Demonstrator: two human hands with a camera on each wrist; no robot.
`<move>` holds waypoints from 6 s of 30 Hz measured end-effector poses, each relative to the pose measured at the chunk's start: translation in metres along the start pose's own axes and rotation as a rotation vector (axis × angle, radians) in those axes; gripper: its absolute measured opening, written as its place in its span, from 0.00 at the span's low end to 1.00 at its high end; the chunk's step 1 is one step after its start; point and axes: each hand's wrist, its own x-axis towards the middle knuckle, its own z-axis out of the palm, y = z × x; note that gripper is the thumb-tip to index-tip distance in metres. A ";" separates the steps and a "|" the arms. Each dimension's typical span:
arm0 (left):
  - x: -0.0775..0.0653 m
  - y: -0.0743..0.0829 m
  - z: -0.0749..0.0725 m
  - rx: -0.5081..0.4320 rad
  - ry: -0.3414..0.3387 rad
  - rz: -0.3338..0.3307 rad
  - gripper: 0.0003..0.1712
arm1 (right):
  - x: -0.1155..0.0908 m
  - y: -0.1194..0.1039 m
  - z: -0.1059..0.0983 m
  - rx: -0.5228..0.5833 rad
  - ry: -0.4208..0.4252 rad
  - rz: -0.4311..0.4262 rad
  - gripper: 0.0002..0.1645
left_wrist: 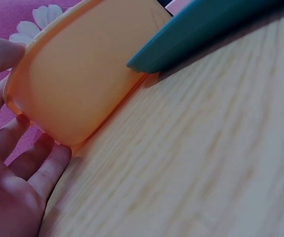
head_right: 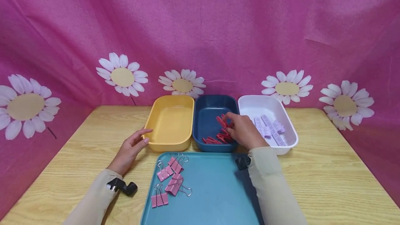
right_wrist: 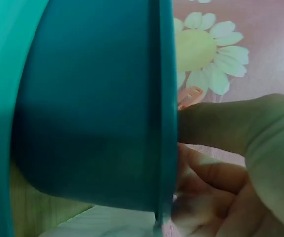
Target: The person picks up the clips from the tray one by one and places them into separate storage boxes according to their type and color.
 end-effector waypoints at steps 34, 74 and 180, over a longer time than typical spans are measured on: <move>-0.006 0.013 0.001 -0.029 -0.016 -0.011 0.23 | 0.001 -0.001 0.004 -0.156 -0.053 0.123 0.10; 0.000 -0.001 0.000 -0.011 0.008 0.034 0.22 | 0.002 -0.001 0.004 -0.155 -0.099 0.161 0.15; -0.001 0.000 -0.001 -0.019 -0.001 0.018 0.25 | -0.003 -0.051 0.007 -0.071 -0.042 -0.072 0.12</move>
